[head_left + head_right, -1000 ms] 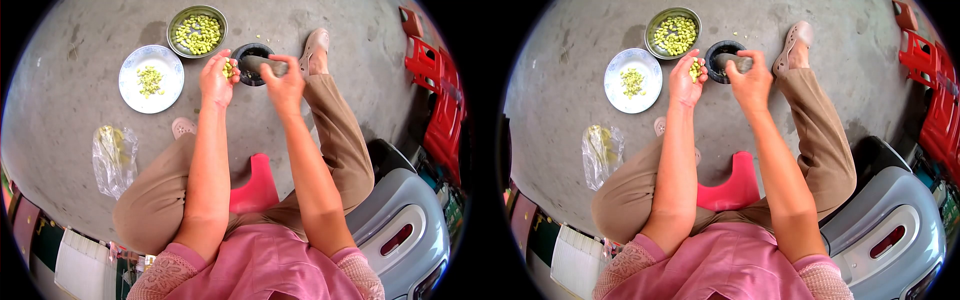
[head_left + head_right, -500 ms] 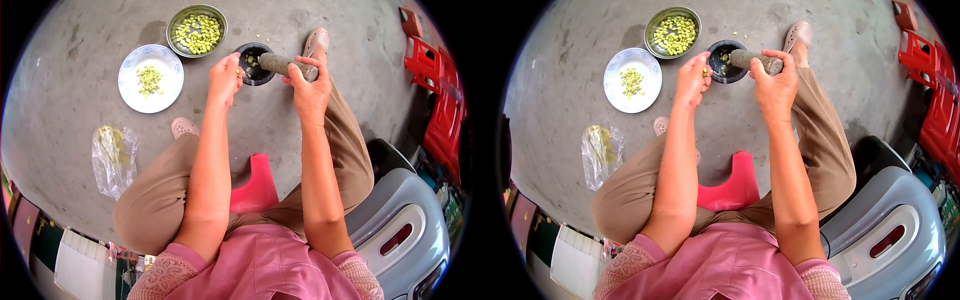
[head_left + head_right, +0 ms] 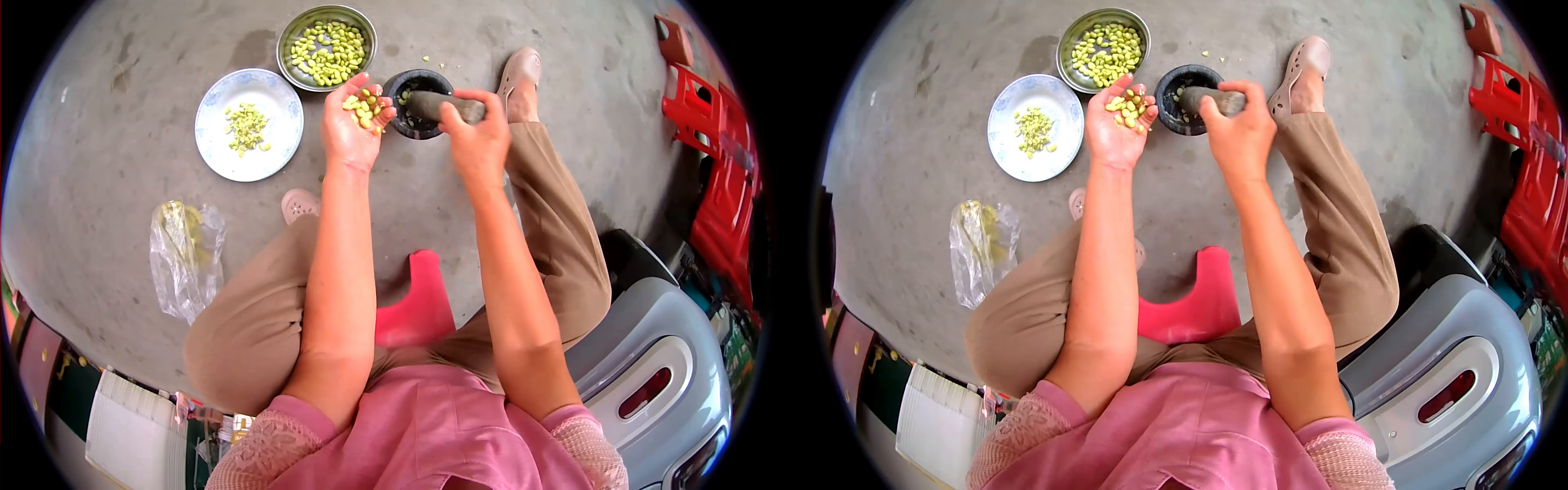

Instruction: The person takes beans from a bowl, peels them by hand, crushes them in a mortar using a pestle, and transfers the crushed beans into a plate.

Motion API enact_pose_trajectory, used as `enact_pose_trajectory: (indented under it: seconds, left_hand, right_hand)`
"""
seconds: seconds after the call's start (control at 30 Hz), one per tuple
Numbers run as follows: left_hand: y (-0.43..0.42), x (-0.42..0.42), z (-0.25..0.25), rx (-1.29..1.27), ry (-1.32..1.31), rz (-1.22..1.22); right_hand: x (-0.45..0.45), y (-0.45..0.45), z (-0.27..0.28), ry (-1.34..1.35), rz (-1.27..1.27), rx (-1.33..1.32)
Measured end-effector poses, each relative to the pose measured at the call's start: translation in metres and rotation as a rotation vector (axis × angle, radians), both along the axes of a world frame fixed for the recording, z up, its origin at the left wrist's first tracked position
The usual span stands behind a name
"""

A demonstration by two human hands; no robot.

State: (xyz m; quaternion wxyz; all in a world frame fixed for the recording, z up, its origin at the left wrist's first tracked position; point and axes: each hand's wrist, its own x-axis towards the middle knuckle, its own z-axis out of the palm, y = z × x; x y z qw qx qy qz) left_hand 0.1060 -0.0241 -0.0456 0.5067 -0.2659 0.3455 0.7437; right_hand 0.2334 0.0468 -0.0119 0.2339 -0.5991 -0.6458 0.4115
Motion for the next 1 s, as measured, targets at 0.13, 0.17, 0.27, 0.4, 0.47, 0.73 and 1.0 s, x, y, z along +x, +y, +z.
enact_pose_trajectory:
  seconds: [0.13,0.17,0.27,0.4,0.47,0.73,1.0]
  left_hand:
    - [-0.005,0.001,-0.011,0.058,0.003,-0.065]
    - [-0.006,0.003,-0.016,0.060,0.003,-0.066]
    - [-0.006,0.004,-0.017,0.019,-0.018,-0.129]
    - [-0.006,0.002,-0.014,0.088,-0.051,-0.046]
    - [-0.003,0.005,-0.010,0.087,-0.003,0.003]
    - [0.003,0.021,-0.014,0.039,0.171,-0.139]
    - [0.006,0.023,-0.006,-0.016,0.277,-0.161]
  right_hand:
    - [0.004,0.003,0.041,0.176,-0.058,-0.023]
    - [0.003,0.004,0.049,0.177,-0.059,-0.021]
    - [-0.002,0.004,0.055,0.200,-0.081,-0.079]
    - [-0.010,-0.005,0.011,0.002,0.049,0.055]
    - [-0.011,-0.007,-0.011,-0.060,0.075,0.129]
    - [0.011,-0.002,0.023,0.185,-0.102,-0.129]
    - [0.013,0.001,0.042,0.145,-0.095,-0.097]
